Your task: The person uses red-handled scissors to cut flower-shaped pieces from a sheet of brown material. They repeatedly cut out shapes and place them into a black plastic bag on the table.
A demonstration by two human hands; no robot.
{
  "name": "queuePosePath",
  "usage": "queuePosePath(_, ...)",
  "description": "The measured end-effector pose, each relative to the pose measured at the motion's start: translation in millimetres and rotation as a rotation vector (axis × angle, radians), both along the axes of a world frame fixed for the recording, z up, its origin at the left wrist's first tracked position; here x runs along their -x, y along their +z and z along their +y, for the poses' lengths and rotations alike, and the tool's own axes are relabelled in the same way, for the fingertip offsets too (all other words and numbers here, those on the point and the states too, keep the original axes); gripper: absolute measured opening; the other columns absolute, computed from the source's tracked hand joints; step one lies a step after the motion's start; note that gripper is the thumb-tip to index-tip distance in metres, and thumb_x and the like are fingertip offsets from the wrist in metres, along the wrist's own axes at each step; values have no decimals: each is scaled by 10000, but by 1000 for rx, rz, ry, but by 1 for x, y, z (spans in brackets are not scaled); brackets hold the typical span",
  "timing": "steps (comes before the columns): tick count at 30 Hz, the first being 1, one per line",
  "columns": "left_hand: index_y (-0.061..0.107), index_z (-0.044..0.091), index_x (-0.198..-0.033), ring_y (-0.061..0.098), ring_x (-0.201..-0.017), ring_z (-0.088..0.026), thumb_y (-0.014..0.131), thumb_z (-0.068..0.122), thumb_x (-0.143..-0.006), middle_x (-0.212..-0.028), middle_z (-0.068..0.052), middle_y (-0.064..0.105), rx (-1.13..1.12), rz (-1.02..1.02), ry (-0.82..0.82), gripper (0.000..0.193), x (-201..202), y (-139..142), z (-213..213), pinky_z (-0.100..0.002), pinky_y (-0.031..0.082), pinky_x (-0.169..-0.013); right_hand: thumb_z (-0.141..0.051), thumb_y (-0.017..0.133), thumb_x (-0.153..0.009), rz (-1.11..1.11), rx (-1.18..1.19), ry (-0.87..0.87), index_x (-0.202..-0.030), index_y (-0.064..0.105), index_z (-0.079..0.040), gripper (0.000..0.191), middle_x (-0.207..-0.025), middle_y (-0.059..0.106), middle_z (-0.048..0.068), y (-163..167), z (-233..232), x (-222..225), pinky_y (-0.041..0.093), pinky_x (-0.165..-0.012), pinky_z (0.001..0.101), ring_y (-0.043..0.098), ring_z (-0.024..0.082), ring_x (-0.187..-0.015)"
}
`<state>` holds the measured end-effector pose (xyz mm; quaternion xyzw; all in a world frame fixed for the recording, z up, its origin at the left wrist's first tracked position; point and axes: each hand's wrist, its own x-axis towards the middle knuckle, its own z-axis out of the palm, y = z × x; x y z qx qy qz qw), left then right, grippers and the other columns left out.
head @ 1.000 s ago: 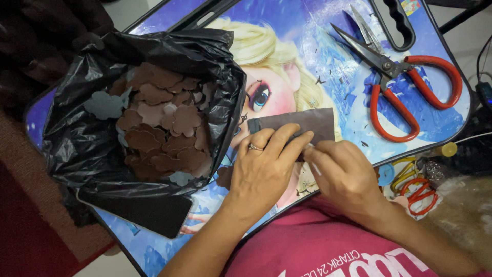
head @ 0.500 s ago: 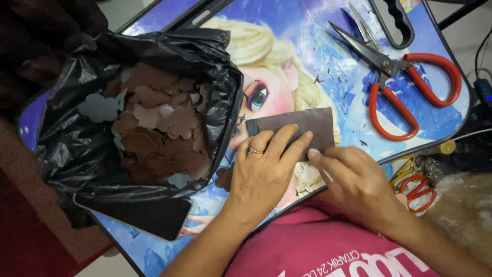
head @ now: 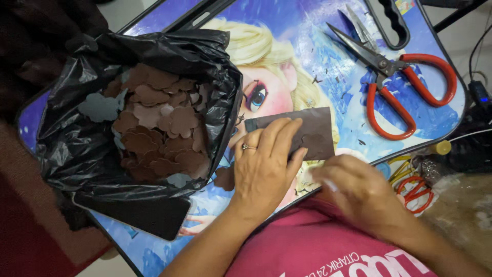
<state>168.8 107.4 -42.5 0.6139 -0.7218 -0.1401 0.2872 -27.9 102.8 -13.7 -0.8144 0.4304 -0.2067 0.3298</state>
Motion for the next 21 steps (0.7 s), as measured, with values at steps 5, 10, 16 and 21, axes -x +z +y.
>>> queuePosePath(5, 563, 137, -1422, 564, -1182, -248, 811, 292, -872, -1392, -26, 574, -12, 2, 0, 624, 4, 1, 4, -441, 428, -1035, 8, 766, -823, 43, 122, -117, -1078, 722, -35, 263, -986, 676, 127, -5, -20, -9, 545, -744, 352, 687, 275, -864)
queuePosePath(10, 558, 141, -1428, 563, -1191, -249, 812, 291, -854, -1393, -20, 567, -2, -7, 19, 645, 7, 2, 8, -441, 429, -1034, 23, 768, -852, 73, 288, -106, -1082, 712, -34, 243, -1010, 672, 136, -15, -35, -15, 547, -802, 390, 681, 316, -916)
queuePosePath(16, 550, 134, -1437, 552, -1192, -243, 803, 289, -867, -1399, -20, 563, 2, -5, 5, 643, 4, 1, 6, -439, 431, -1031, 11, 767, -821, 54, 257, -96, -1052, 711, -38, 243, -1008, 676, 132, -13, -28, -18, 551, -777, 385, 690, 312, -902)
queuePosePath(21, 621, 191, -1379, 542, -1159, -209, 796, 278, -894, -1380, 31, 577, 32, -50, -20, 523, 4, 3, 10, -443, 414, -1042, 7, 788, -914, 195, 321, -289, -1067, 729, -41, 171, -985, 675, 130, -7, -23, -11, 540, -768, 392, 679, 311, -881)
